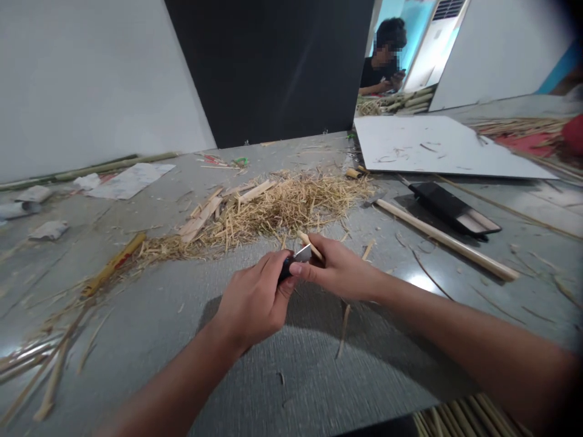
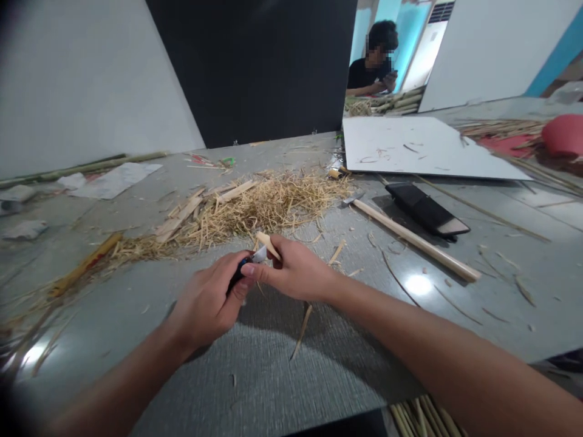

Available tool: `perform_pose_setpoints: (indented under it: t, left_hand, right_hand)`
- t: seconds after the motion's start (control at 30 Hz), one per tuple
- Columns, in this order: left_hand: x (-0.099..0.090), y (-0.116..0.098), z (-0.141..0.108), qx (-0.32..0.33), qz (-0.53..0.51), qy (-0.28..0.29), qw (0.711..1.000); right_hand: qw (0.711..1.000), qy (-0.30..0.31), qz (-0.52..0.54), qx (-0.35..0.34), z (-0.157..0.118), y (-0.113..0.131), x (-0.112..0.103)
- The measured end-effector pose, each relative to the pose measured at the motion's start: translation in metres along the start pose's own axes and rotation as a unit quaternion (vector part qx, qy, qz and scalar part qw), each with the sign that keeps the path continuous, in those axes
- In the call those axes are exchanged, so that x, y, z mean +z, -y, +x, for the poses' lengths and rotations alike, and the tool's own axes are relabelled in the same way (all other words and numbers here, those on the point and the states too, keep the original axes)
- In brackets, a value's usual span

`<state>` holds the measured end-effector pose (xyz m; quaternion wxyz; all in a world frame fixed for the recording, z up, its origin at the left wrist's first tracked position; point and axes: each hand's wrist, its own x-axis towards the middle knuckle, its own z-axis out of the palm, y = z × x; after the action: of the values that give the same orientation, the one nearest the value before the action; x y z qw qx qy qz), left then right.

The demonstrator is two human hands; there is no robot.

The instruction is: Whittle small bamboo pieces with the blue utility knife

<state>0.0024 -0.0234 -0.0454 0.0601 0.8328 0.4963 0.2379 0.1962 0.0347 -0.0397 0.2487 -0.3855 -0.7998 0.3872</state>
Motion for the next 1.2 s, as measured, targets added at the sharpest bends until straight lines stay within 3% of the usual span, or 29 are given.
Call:
perform_pose_setpoints:
  t: [0.2, 0.43, 0.73, 1.2]
  left_hand:
    - [-0.001, -0.001, 0.002, -0.022, -0.005, 0.016, 1.0]
    - [-0.005, 0.001, 0.002, -0.023, -0.022, 0.043, 0.999]
    - [-0.004, -0.003, 0.002, -0.074, -0.023, 0.039, 0.996]
    - [0.003, -0.014, 0.005, -0.098, 0.09, -0.012, 0.991]
  right_hand:
    - [1.0, -0.002, -0.023, -0.017, 0.002, 0.0, -0.001]
    - [0.996, -0.029, -0.086, 0.008, -0.001, 0.0, 0.003]
    - [0.986, -0.078, -0.142, 0.033, -0.003, 0.004, 0.006]
    - [0.982, -0.094, -0.142, 0.086, -0.001, 0.007, 0.005]
